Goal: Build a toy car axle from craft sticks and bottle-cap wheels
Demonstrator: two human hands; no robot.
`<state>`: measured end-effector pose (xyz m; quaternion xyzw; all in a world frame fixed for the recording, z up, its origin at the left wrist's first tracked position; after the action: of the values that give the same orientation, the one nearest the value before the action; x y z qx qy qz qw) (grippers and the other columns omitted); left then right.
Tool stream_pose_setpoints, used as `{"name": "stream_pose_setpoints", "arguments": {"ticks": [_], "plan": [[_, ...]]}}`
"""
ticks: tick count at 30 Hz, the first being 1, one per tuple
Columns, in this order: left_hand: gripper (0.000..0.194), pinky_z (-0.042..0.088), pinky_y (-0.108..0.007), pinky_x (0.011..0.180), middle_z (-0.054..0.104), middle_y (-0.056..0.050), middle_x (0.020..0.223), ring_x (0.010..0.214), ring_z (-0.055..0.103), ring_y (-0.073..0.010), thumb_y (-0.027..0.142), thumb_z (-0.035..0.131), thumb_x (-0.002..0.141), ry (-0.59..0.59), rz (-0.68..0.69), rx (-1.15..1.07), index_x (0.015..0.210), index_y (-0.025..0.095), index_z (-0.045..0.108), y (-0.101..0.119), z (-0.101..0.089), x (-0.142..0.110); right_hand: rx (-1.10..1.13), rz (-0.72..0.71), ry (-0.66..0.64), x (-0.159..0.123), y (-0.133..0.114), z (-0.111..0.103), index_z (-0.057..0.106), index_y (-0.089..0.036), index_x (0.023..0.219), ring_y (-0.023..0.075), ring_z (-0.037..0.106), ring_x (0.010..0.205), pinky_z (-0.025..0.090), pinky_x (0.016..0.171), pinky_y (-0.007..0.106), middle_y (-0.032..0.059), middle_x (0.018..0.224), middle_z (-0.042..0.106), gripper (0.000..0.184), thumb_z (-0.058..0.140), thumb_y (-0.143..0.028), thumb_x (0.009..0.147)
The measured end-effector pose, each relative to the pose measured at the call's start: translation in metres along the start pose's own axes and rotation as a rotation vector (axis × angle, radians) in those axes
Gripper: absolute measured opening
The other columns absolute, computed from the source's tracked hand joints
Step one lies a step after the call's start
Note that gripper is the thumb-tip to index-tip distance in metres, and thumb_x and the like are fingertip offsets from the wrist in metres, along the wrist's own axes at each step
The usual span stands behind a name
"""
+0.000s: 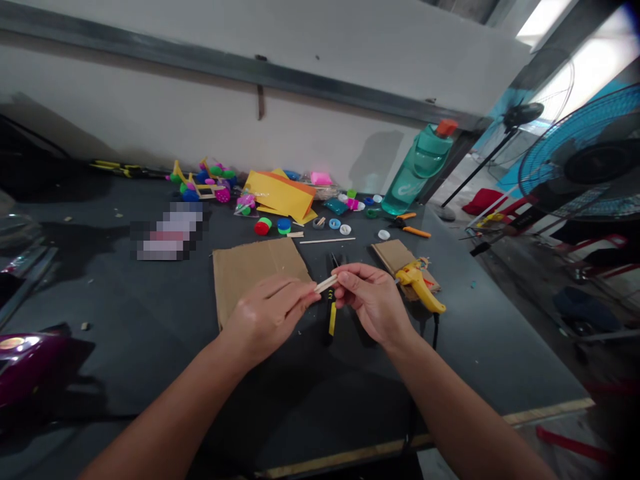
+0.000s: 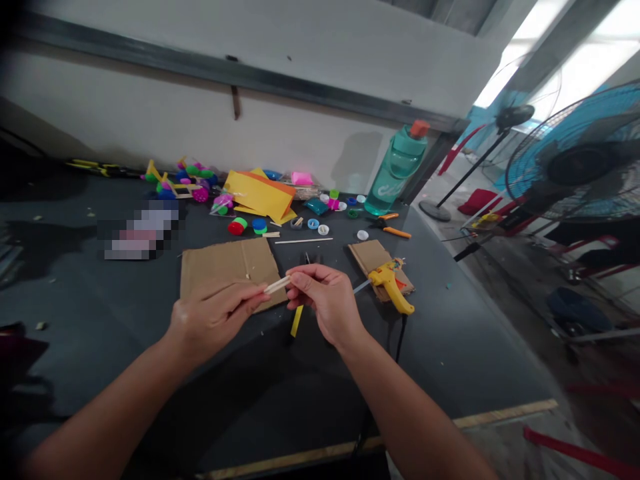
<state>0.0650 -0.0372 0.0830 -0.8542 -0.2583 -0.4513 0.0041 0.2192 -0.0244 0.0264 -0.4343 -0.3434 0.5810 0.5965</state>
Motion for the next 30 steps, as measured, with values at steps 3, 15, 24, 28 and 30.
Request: {"name": "stream_pose_setpoints", "arguments": {"ticks": [3, 15, 24, 28, 30], "plan": [[0.008, 0.051, -0.021, 0.060, 0.069, 0.000, 0.071, 0.064, 0.064, -0.0109, 0.018, 0.058, 0.086, 0.011, -0.054, -0.036, 0.082, 0.018, 0.065, -0.003, -0.003, 0.003, -0.041, -0.078, -0.042, -0.002, -0.007, 0.001, 0.072, -0.019, 0.087, 0.0095, 0.061, 0.056, 0.054, 0.051, 0.021, -0.0008, 0.065, 0.067, 0.018, 0.074, -0.023, 0.069], [0.012, 0.053, -0.020, 0.061, 0.072, 0.000, 0.071, 0.065, 0.066, -0.0107, 0.021, 0.057, 0.086, -0.020, -0.130, -0.108, 0.084, 0.018, 0.068, -0.007, -0.002, 0.006, -0.682, -0.509, -0.038, -0.019, -0.038, 0.007, 0.072, -0.024, 0.092, 0.0114, 0.065, 0.061, 0.056, 0.060, 0.024, -0.0015, 0.069, 0.069, 0.018, 0.064, -0.015, 0.078], [0.013, 0.055, -0.021, 0.065, 0.072, -0.001, 0.071, 0.067, 0.067, -0.0115, 0.020, 0.056, 0.087, -0.009, -0.117, -0.089, 0.089, 0.018, 0.069, -0.005, -0.005, 0.006, -0.719, -0.553, -0.029, -0.022, -0.039, 0.007, 0.071, -0.023, 0.090, 0.0106, 0.067, 0.061, 0.057, 0.060, 0.023, -0.0024, 0.071, 0.070, 0.015, 0.064, -0.015, 0.079], [0.015, 0.056, -0.023, 0.065, 0.072, 0.000, 0.068, 0.068, 0.068, -0.0125, 0.019, 0.055, 0.088, -0.006, -0.112, -0.085, 0.093, 0.020, 0.069, -0.006, -0.006, 0.005, -0.742, -0.545, -0.028, -0.023, -0.039, 0.008, 0.071, -0.024, 0.089, 0.0121, 0.067, 0.061, 0.057, 0.060, 0.025, -0.0020, 0.071, 0.071, 0.013, 0.065, -0.017, 0.079], [0.017, 0.057, -0.024, 0.065, 0.071, 0.000, 0.067, 0.067, 0.068, -0.0129, 0.017, 0.053, 0.088, 0.001, -0.100, -0.089, 0.094, 0.020, 0.069, -0.006, -0.007, 0.005, -0.750, -0.527, -0.031, -0.023, -0.038, 0.008, 0.071, -0.024, 0.089, 0.0129, 0.068, 0.061, 0.057, 0.061, 0.026, -0.0017, 0.071, 0.071, 0.012, 0.065, -0.020, 0.079]]}}
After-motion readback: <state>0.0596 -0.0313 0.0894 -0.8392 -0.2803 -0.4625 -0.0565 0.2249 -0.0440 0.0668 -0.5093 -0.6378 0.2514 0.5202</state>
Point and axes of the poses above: each hand's wrist, its own x-axis towards the middle knuckle, its own z-axis out of the palm, y = z × x, the point moved 7 cm from there along x, towards the middle knuckle
